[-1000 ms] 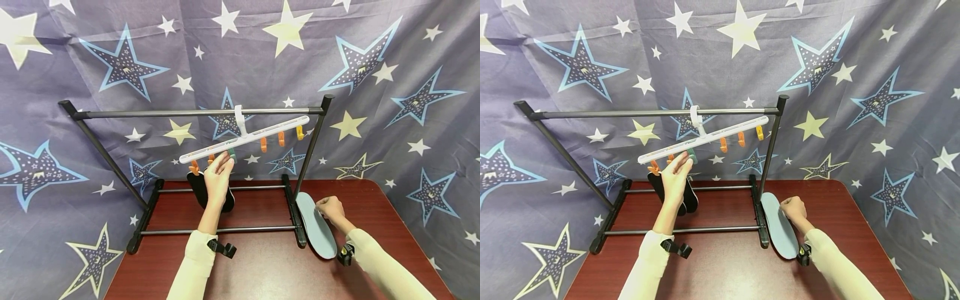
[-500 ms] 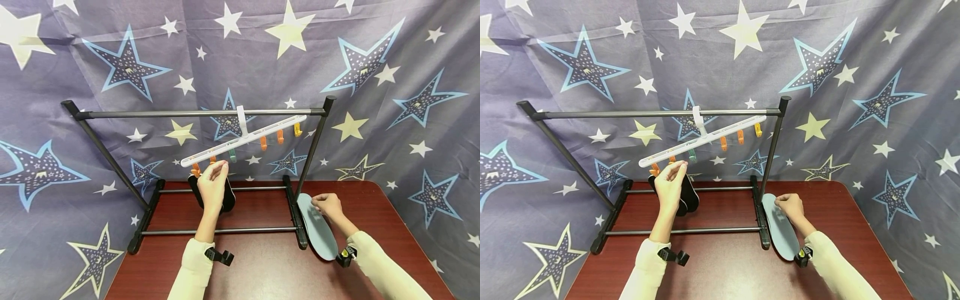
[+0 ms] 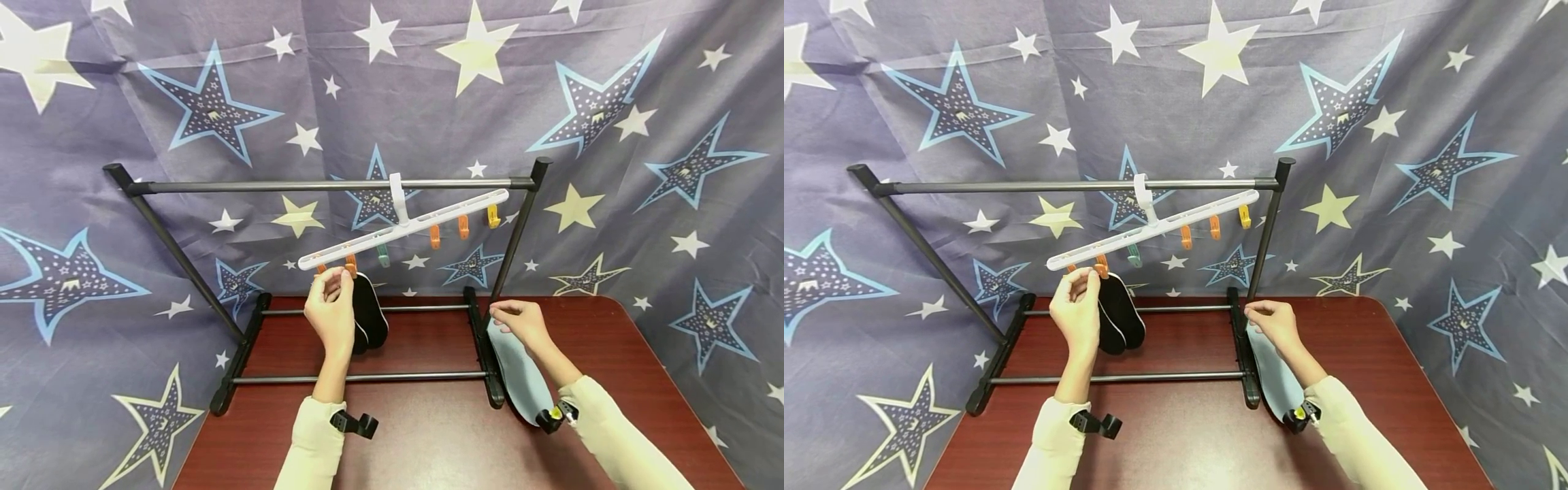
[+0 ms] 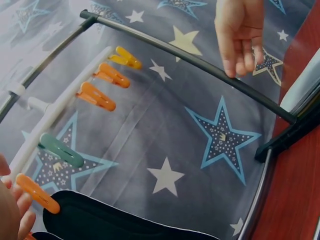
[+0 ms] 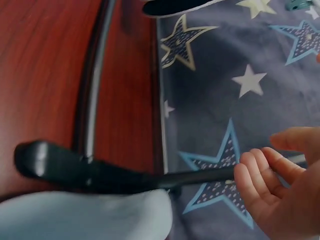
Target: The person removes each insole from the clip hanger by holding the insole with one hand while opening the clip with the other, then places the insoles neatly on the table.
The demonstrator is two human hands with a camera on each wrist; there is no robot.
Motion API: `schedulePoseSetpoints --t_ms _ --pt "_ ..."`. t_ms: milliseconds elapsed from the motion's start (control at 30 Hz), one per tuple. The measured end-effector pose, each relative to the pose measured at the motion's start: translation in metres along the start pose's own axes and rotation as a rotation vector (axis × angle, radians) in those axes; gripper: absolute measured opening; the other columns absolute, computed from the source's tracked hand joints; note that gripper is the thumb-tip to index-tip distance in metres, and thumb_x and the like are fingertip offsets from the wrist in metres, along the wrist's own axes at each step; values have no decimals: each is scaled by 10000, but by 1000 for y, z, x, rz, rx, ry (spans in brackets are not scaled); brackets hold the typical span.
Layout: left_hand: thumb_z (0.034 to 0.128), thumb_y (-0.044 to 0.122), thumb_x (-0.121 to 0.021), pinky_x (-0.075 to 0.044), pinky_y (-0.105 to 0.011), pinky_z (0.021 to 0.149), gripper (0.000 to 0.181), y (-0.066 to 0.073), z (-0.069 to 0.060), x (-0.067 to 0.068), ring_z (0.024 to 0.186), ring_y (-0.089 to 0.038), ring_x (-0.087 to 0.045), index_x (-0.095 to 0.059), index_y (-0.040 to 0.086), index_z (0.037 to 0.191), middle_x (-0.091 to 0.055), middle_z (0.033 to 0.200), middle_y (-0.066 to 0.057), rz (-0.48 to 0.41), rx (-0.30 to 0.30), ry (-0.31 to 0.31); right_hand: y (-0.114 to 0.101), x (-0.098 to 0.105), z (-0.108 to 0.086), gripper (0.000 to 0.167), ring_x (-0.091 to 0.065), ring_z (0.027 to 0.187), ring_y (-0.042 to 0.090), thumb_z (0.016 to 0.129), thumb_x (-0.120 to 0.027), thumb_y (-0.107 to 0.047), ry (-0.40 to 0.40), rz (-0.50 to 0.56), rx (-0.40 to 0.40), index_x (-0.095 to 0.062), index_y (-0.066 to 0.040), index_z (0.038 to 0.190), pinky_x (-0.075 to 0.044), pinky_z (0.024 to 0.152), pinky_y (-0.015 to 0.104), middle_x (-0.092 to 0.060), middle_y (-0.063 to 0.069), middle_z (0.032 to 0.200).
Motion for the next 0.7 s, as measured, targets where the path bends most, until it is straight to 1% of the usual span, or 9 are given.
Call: schedulePoseSetpoints --t_ms 67,167,233,300,400,533,600,700 --pt "917 73 -734 -577 -195 825 148 1 2 2 874 -63 -678 -764 -18 1029 -731 998 -197 16 -10 0 -7 -5 0 315 -715 734 56 945 -716 -109 -9 32 14 -699 114 1167 -615 638 233 -783 36 911" --pt "926 96 -725 -590 -308 921 170 3 5 2 975 -137 -705 -774 21 1070 -752 1055 -168 52 -8 -22 -18 -14 1 315 -720 729 50 946 -719 -110 -27 74 33 -701 112 1168 -626 658 256 -777 13 878" --pt "928 106 -718 -578 -391 977 197 3 8 0 1031 -195 -715 -771 26 1100 -757 1085 -163 79 -4 -43 -25 -20 1 314 -720 727 46 946 -722 -115 -38 94 43 -704 107 1166 -629 666 262 -774 0 869" --pt "927 113 -713 -559 -441 1012 227 3 11 -3 1081 -248 -714 -761 18 1128 -755 1117 -166 107 0 -69 -31 -26 2 316 -721 736 58 947 -723 -123 -47 105 52 -706 98 1172 -633 680 271 -773 0 873" --pt "926 124 -711 -549 -458 1030 260 2 16 -7 1124 -295 -704 -747 0 1152 -748 1147 -178 158 0 -100 -39 -33 2 328 -728 765 81 950 -722 -131 -62 120 64 -700 94 1188 -636 703 277 -775 17 900" --pt "923 125 -709 -558 -435 1015 243 1 23 -12 1116 -322 -705 -754 2 1127 -755 1126 -179 227 -13 -139 -50 -43 3 329 -742 802 108 955 -718 -134 -86 133 87 -699 87 1197 -644 748 329 -781 82 966" --pt "921 124 -712 -558 -430 1013 222 0 25 -13 1100 -326 -709 -761 11 1106 -761 1104 -178 250 -21 -158 -55 -48 3 332 -743 803 84 957 -717 -142 -100 131 102 -699 79 1204 -644 752 328 -781 119 1008" --pt "921 117 -718 -558 -420 1018 196 -1 28 -14 1092 -316 -716 -763 13 1081 -764 1092 -176 262 -25 -182 -61 -55 4 320 -734 781 38 956 -715 -127 -120 145 122 -701 78 1201 -642 737 310 -768 179 1059"
Point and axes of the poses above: each hand's wrist, its own z-axis towards the middle knuckle, its own x-axis out of the back of the hand, y = z × x, the point moved 6 cm from there along z, towards the middle knuckle
